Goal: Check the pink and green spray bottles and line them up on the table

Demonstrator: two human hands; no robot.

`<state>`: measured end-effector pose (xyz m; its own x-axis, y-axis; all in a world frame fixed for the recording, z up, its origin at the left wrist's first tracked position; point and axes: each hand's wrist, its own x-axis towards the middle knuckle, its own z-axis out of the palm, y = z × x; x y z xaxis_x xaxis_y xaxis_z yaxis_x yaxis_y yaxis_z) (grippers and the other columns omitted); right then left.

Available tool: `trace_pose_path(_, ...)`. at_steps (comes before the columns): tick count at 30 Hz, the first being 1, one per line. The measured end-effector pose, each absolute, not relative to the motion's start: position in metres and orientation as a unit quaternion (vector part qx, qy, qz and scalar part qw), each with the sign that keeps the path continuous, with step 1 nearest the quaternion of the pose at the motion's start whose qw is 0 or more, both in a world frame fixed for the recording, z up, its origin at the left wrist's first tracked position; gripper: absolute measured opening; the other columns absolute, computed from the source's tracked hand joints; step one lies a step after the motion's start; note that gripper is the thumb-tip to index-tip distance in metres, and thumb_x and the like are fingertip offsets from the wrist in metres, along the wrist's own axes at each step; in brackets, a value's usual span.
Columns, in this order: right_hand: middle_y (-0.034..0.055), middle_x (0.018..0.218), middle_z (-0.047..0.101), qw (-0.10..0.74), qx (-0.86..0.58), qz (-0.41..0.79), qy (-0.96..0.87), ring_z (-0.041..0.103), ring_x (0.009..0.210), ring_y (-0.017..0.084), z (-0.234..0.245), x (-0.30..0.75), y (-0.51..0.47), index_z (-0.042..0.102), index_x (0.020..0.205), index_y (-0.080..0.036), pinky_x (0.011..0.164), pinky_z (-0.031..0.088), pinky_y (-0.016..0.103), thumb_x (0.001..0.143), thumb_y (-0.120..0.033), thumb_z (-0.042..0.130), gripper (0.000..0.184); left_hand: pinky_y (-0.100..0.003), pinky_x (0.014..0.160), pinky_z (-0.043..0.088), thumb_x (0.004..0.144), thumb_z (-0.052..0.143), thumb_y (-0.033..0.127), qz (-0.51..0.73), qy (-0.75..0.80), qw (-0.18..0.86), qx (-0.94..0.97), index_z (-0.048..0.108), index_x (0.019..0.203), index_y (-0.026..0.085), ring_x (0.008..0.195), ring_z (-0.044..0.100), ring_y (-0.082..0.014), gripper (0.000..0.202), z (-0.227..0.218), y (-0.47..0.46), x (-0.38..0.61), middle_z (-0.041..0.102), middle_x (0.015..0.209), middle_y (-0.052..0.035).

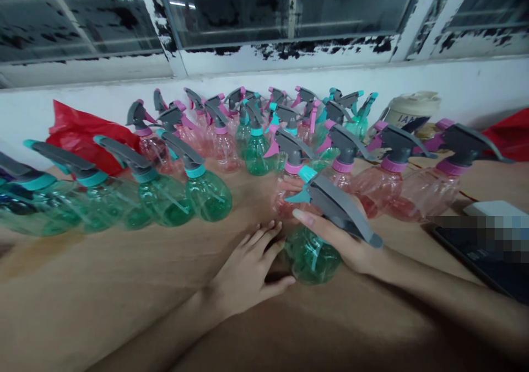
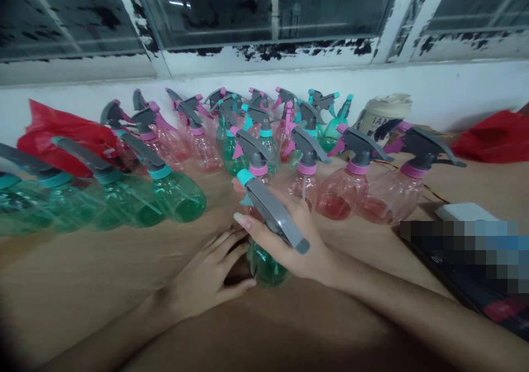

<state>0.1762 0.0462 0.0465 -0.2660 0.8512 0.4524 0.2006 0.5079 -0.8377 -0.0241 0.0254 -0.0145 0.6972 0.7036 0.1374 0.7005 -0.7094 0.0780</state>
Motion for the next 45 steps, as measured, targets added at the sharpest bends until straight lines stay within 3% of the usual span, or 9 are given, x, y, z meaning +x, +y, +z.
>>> trace_pose_path(12, -0.001, 0.105, 0.069, 0.5, -0.336, 0.334, -0.725, 0.066, 0.091, 0.017, 0.048, 0.175, 0.046, 0.063, 0.107, -0.026, 0.084, 0.051, 0.031, 0.084, -0.031, 0.063, 0.023, -0.051, 0.107, 0.033, 0.087, 0.055, 0.055, 0.078, 0.386, 0.016, 0.919, 0.05, 0.129, 0.009, 0.134, 0.035, -0.034, 0.062, -0.013, 0.026, -0.024, 0.042, 0.143, -0.0192)
trace_pose_path(16, -0.0018, 0.086, 0.069, 0.492, -0.32, 0.304, -0.75, 0.065, 0.08, 0.015, 0.051, 0.176, 0.049, 0.064, 0.093, -0.024, 0.076, 0.051, 0.029, 0.087, -0.033, 0.059, 0.012, -0.051, 0.106, 0.034, 0.087, 0.056, 0.055, 0.071, 0.396, 0.023, 0.915, 0.047, 0.132, 0.009, 0.133, 0.037, -0.0347, 0.065, -0.013, 0.026, -0.024, 0.042, 0.143, -0.019)
trace_pose_path(23, -0.0023, 0.067, 0.059, 0.475, -0.325, 0.266, -0.773, 0.06, 0.064, 0.013, 0.054, 0.179, 0.051, 0.057, 0.073, -0.022, 0.065, 0.047, 0.029, 0.089, -0.038, 0.054, 0.023, -0.051, 0.106, 0.034, 0.087, 0.055, 0.055, 0.089, 0.386, 0.023, 0.918, 0.045, 0.135, 0.009, 0.134, 0.036, -0.035, 0.067, -0.016, 0.026, -0.026, 0.042, 0.143, -0.0194)
trace_pose_path(27, -0.0018, 0.074, 0.063, 0.464, -0.317, 0.331, -0.758, 0.059, 0.064, 0.013, 0.053, 0.178, 0.051, 0.061, 0.086, -0.023, 0.064, 0.048, 0.029, 0.087, -0.037, 0.057, 0.015, -0.051, 0.106, 0.034, 0.087, 0.055, 0.055, 0.089, 0.387, 0.017, 0.918, 0.046, 0.133, 0.01, 0.132, 0.037, -0.0338, 0.065, -0.016, 0.027, -0.026, 0.043, 0.142, -0.0184)
trace_pose_path(32, 0.0025, 0.102, 0.068, 0.478, -0.312, 0.379, -0.728, 0.064, 0.081, 0.016, 0.049, 0.177, 0.049, 0.063, 0.105, -0.024, 0.075, 0.052, 0.031, 0.083, -0.034, 0.063, 0.024, -0.051, 0.105, 0.035, 0.087, 0.055, 0.055, 0.083, 0.389, 0.016, 0.917, 0.046, 0.133, 0.01, 0.13, 0.041, -0.0331, 0.065, -0.014, 0.027, -0.024, 0.046, 0.14, -0.0182)
trace_pose_path(42, -0.0016, 0.09, 0.068, 0.49, -0.332, 0.323, -0.738, 0.062, 0.072, 0.013, 0.044, 0.178, 0.049, 0.063, 0.114, -0.025, 0.069, 0.05, 0.028, 0.083, -0.034, 0.063, 0.032, -0.051, 0.105, 0.036, 0.086, 0.057, 0.053, 0.079, 0.386, 0.005, 0.919, 0.047, 0.131, 0.009, 0.13, 0.041, -0.0342, 0.064, -0.014, 0.025, -0.024, 0.045, 0.141, -0.0188)
trace_pose_path(45, -0.0011, 0.092, 0.069, 0.492, -0.325, 0.334, -0.735, 0.064, 0.077, 0.015, 0.044, 0.177, 0.048, 0.064, 0.113, -0.026, 0.073, 0.051, 0.029, 0.084, -0.032, 0.063, 0.03, -0.05, 0.105, 0.035, 0.086, 0.057, 0.053, 0.081, 0.385, 0.005, 0.919, 0.047, 0.131, 0.01, 0.131, 0.04, -0.0334, 0.063, -0.013, 0.025, -0.024, 0.045, 0.141, -0.0183)
